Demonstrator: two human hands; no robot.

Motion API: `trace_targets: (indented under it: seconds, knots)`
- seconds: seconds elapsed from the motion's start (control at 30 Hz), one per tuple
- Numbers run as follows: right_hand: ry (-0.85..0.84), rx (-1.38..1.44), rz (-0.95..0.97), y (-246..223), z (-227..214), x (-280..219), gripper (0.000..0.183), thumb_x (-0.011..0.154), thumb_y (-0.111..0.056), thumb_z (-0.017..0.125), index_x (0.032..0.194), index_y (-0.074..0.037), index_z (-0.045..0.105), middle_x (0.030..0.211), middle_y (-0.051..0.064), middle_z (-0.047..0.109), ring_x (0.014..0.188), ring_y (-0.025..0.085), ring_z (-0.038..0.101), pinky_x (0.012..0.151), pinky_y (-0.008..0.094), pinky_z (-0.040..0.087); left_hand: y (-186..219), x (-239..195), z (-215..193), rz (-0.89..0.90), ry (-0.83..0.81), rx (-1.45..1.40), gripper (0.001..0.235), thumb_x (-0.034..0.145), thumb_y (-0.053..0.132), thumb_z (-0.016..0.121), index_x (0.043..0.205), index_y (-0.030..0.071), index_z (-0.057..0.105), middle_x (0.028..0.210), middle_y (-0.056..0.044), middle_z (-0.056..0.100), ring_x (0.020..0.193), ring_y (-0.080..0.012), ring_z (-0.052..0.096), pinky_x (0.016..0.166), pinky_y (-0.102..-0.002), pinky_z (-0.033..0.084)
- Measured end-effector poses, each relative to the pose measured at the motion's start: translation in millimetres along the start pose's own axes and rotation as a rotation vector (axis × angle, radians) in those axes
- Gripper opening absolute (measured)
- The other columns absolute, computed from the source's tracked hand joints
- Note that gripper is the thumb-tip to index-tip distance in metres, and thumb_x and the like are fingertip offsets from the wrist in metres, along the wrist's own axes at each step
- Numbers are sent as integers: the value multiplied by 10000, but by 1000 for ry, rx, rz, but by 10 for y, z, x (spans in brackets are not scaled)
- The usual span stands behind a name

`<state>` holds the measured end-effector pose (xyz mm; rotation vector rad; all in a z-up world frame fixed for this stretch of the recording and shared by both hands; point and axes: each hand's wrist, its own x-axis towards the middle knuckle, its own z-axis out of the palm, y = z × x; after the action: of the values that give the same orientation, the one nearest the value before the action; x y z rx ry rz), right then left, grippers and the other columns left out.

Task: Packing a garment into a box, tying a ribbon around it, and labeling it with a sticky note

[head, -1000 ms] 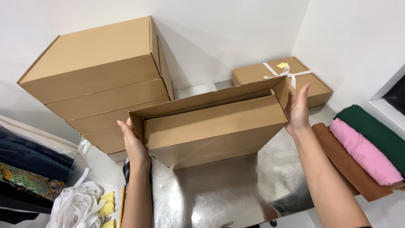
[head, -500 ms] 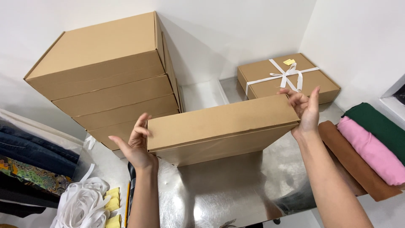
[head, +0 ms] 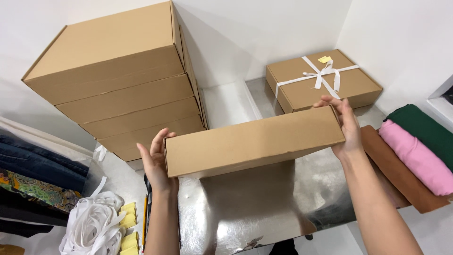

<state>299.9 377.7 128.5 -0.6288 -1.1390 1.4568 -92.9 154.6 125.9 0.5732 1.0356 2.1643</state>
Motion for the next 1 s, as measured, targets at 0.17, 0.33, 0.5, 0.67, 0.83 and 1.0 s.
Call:
trace_targets:
  seconds: [0.17, 0.33, 0.5, 0.67, 0.83, 1.0]
  knots:
    - [-15, 40, 189, -8, 54, -247, 820, 1007, -708, 307, 1508, -99, 532, 1561, 98, 569, 1465, 229, 517, 1221, 372, 396, 77, -343, 26, -121, -25, -5, 906, 1009, 730, 202, 1595, 93, 470, 1639, -149, 475, 1580, -266, 342, 1240, -439, 314]
    - [90, -80, 412, 250, -254, -399, 674, 1007, -623, 411, 1409, -115, 597, 1403, 95, 620, 1287, 237, 564, 1082, 377, 423, -287, -547, -453, -297, -70, 190, 892, 995, 768, 201, 1709, 239, 275, 1804, -134, 120, 1644, -346, -38, 1298, -587, 40]
    - [220, -272, 753, 613, -637, -776, 455, 1007, -499, 575, 1261, -140, 695, 1167, 88, 696, 1021, 246, 636, 874, 383, 463, -889, -647, -1037, -478, -12, 254, 839, 1041, 744, 225, 1712, 243, 268, 1797, -78, 170, 1659, -238, 46, 1340, -476, 84]
    - [245, -544, 924, 654, -460, -968, 424, 987, -448, 662, 1269, -143, 745, 1129, 115, 741, 943, 289, 681, 810, 408, 488, -554, -1003, -735, -655, 292, 295, 683, 954, 538, 522, 1521, 160, 563, 1521, 23, 563, 1369, -122, 497, 1156, -312, 352]
    - [95, -535, 932, 868, -163, -870, 567, 1107, -229, 470, 1672, -238, 420, 1587, -2, 555, 1325, 228, 575, 1079, 417, 468, -901, -958, -1042, -618, 157, 509, 645, 983, 493, 448, 1475, 127, 645, 1489, -81, 688, 1333, -200, 653, 1144, -359, 502]
    - [-94, -1050, 341, 1834, -766, -599, 410, 1171, -240, 386, 1345, -16, 682, 1317, 159, 723, 1194, 289, 635, 1000, 414, 429, -1340, -1044, -1252, -404, 174, 936, 632, 1013, 444, 366, 1605, 253, 476, 1602, -55, 569, 1488, -272, 515, 1219, -370, 356]
